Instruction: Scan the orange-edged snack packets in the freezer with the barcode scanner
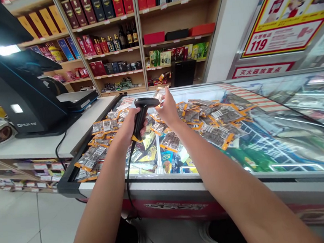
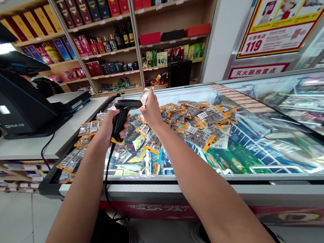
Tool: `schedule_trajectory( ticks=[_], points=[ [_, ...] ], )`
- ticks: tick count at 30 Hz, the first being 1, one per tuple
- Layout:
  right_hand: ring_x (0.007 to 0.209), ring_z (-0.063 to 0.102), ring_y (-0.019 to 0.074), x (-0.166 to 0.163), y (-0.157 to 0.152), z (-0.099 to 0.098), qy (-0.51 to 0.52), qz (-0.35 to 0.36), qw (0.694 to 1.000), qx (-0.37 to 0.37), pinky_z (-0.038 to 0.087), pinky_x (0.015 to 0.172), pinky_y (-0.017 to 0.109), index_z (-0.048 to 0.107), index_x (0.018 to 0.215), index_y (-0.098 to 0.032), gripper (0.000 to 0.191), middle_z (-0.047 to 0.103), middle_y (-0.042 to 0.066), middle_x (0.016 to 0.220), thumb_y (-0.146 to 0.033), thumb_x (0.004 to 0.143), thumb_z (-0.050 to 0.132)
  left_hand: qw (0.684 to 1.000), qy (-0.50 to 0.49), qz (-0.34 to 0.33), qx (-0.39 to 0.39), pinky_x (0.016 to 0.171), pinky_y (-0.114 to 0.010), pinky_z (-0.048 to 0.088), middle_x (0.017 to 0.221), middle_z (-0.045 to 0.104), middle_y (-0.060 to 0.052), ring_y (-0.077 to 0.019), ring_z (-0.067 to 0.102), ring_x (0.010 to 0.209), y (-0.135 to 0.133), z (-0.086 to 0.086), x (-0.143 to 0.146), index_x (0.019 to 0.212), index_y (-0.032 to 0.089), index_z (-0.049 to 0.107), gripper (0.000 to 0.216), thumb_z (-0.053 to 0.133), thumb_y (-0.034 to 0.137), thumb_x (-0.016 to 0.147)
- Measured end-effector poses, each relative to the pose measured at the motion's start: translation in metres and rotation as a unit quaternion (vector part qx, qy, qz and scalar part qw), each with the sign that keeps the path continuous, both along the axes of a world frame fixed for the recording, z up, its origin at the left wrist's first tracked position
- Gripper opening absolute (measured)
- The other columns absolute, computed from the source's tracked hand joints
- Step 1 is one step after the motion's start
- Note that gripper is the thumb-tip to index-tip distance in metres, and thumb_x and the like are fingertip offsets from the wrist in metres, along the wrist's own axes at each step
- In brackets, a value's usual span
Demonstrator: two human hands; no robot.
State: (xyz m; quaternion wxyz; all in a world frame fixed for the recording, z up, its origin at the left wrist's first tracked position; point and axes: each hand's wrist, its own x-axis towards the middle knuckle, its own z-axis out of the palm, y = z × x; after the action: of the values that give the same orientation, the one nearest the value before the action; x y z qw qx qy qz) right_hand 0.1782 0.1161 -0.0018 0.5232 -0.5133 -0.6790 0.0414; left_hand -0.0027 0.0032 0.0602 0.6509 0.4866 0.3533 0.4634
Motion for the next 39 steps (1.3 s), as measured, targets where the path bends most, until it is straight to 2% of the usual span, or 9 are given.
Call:
schedule_trajectory(
  ticks=[8,13,18,22,26,29,33,36,39],
  points=[
    [0.143,0.049,0.0371,-0.002,-0.012,0.013,-0.032,-0.025,0.998,-0.046,0.047,0.114,0.051,0.018,0.17,-0.012,0.093,0.051,0.023,0.153,-0.028,0.093,0.067,0.999,-0.007,0.035,0.023,0.036,-0.024,0.035,0.059,0.055,0.003,-0.0101,0.043,0.034,0.002,0.0,0.0,0.093,0.021,0.056,0.031,0.054,0.051,0.096],
    [0.134,0.049,0.0464,0.0,-0.022,0.017,-0.148,-0.085,0.97,-0.176,0.039,0.115,0.062,0.055,0.139,-0.004,0.072,0.065,0.027,0.126,-0.035,0.081,0.084,0.967,-0.035,0.241,0.078,0.038,-0.024,0.036,0.061,0.055,0.004,-0.0106,0.047,0.039,0.011,-0.004,-0.003,0.087,0.023,0.052,0.027,0.051,0.048,0.097],
    [0.142,0.037,0.0529,-0.007,-0.034,0.009,-0.155,-0.158,0.969,-0.11,0.032,0.113,0.073,0.055,0.134,-0.006,0.073,0.046,0.035,0.147,-0.048,0.083,0.084,0.91,0.003,0.388,0.145,0.042,-0.025,0.035,0.066,0.051,0.007,-0.0101,0.048,0.041,0.019,-0.008,-0.006,0.087,0.025,0.046,0.024,0.057,0.043,0.098],
    [0.143,0.042,0.046,-0.039,-0.045,0.015,-0.177,-0.072,0.98,-0.058,0.036,0.115,0.062,0.057,0.138,-0.01,0.055,0.049,0.029,0.151,-0.033,0.091,0.075,0.885,0.012,0.446,0.132,0.047,-0.025,0.038,0.073,0.054,0.007,-0.0094,0.048,0.045,0.025,-0.01,-0.007,0.095,0.025,0.047,0.021,0.059,0.041,0.101],
    [0.119,0.067,0.0311,-0.085,-0.034,0.013,-0.132,0.077,0.969,-0.196,0.051,0.103,0.041,0.065,0.134,-0.015,0.036,0.074,0.016,0.122,-0.021,0.098,0.058,0.851,-0.008,0.511,0.12,0.058,-0.025,0.046,0.086,0.063,0.003,-0.0131,0.061,0.064,0.03,-0.012,-0.013,0.105,0.025,0.05,0.022,0.062,0.043,0.1],
    [0.116,0.071,0.0321,-0.115,-0.013,0.006,-0.097,0.072,0.952,-0.28,0.052,0.1,0.041,0.068,0.127,-0.017,0.031,0.077,0.015,0.122,-0.031,0.1,0.059,0.843,-0.023,0.526,0.109,0.065,-0.024,0.048,0.091,0.065,0.001,-0.0151,0.067,0.077,0.033,-0.013,-0.018,0.109,0.025,0.05,0.024,0.057,0.047,0.103],
    [0.133,0.062,0.0436,-0.143,0.011,0.003,-0.055,-0.03,0.949,-0.309,0.049,0.107,0.055,0.067,0.132,-0.01,0.056,0.068,0.029,0.138,-0.055,0.098,0.064,0.862,-0.018,0.496,0.103,0.067,-0.025,0.049,0.093,0.067,-0.001,-0.0164,0.069,0.082,0.035,-0.016,-0.02,0.11,0.024,0.051,0.029,0.054,0.053,0.103],
    [0.142,0.053,0.0457,-0.153,0.021,0.004,-0.043,-0.087,0.947,-0.307,0.042,0.114,0.061,0.068,0.13,-0.009,0.054,0.063,0.032,0.142,-0.051,0.095,0.069,0.864,-0.003,0.491,0.111,0.065,-0.025,0.048,0.094,0.067,-0.002,-0.0167,0.069,0.08,0.034,-0.017,-0.019,0.109,0.024,0.052,0.031,0.053,0.055,0.104],
    [0.133,0.061,0.0446,-0.15,0.026,0.003,-0.029,-0.067,0.946,-0.314,0.046,0.111,0.06,0.072,0.112,-0.015,0.036,0.074,0.026,0.125,-0.041,0.089,0.076,0.863,-0.017,0.496,0.092,0.063,-0.026,0.048,0.094,0.067,-0.001,-0.0165,0.069,0.078,0.034,-0.017,-0.015,0.111,0.024,0.052,0.028,0.054,0.052,0.105]
  ],
)
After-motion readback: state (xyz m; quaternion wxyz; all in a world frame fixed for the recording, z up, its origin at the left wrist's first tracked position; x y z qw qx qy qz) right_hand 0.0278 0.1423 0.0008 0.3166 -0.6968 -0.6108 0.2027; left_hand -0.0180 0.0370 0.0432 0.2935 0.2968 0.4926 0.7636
